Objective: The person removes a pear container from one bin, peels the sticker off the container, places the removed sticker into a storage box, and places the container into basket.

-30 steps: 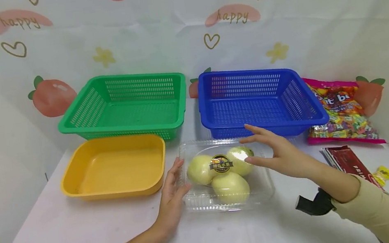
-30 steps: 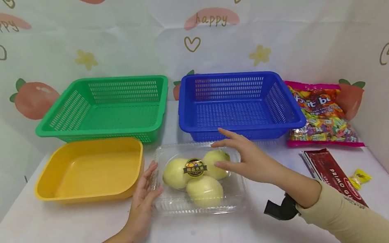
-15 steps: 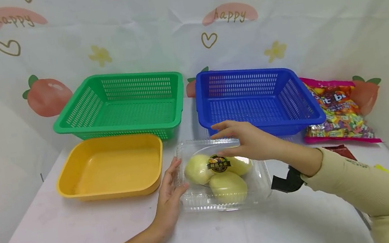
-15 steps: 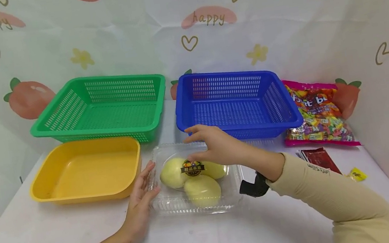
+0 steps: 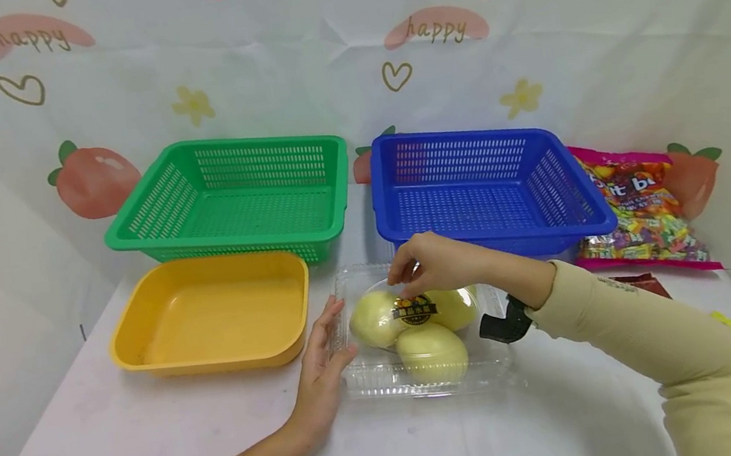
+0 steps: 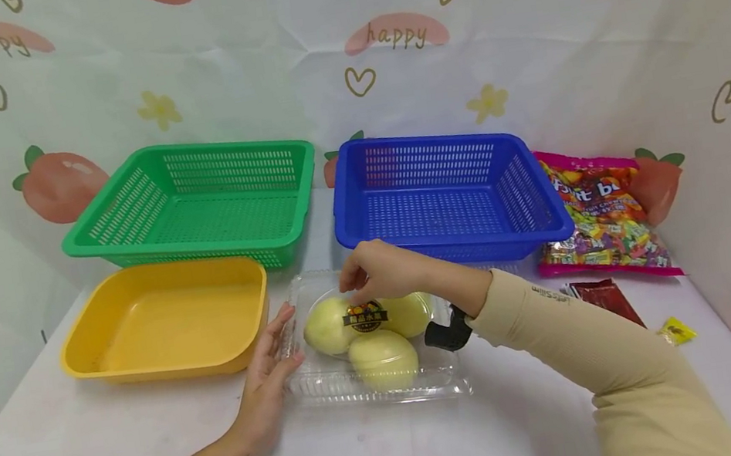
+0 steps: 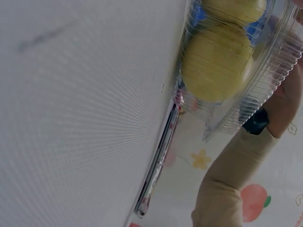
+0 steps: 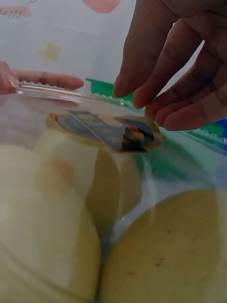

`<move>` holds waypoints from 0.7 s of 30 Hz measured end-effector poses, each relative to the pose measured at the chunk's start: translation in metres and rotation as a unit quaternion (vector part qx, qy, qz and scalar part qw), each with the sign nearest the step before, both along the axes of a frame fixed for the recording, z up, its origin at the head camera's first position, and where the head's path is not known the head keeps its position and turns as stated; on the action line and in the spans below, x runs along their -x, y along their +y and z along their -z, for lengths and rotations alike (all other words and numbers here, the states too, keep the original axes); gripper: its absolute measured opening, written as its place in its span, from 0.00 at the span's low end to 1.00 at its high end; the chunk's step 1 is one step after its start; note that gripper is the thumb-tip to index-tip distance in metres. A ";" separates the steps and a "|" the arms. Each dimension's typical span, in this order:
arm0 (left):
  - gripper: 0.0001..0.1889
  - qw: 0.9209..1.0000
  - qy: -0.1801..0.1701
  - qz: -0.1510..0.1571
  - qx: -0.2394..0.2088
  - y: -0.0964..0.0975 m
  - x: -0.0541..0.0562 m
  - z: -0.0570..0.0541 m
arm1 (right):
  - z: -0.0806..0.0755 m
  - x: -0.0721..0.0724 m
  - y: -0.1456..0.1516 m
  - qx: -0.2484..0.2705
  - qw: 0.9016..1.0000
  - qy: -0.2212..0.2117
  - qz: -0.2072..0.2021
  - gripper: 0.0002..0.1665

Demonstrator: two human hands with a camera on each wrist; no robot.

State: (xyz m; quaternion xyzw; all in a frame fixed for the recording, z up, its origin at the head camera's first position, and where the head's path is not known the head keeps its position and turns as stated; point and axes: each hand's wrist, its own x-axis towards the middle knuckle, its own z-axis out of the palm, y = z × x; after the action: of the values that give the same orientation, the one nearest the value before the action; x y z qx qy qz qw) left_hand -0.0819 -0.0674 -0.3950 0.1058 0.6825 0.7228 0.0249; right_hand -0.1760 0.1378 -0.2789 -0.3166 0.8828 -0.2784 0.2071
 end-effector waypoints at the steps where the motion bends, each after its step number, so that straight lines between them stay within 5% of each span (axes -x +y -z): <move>1: 0.30 1.000 0.000 0.000 0.002 0.000 0.000 0.000 | 0.001 0.001 0.000 -0.002 1.000 0.001 -0.004 0.11; 21: 0.30 1.000 0.004 0.003 -0.007 0.000 0.000 0.002 | 0.018 0.012 0.001 -0.001 0.999 -0.027 -0.023 0.04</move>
State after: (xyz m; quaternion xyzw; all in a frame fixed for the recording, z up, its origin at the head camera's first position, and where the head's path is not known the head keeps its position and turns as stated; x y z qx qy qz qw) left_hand -0.0817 -0.0671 -0.3972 0.1114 0.6771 0.7270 0.0234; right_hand -0.1881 0.1392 -0.2966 -0.3291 0.8694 -0.2816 0.2378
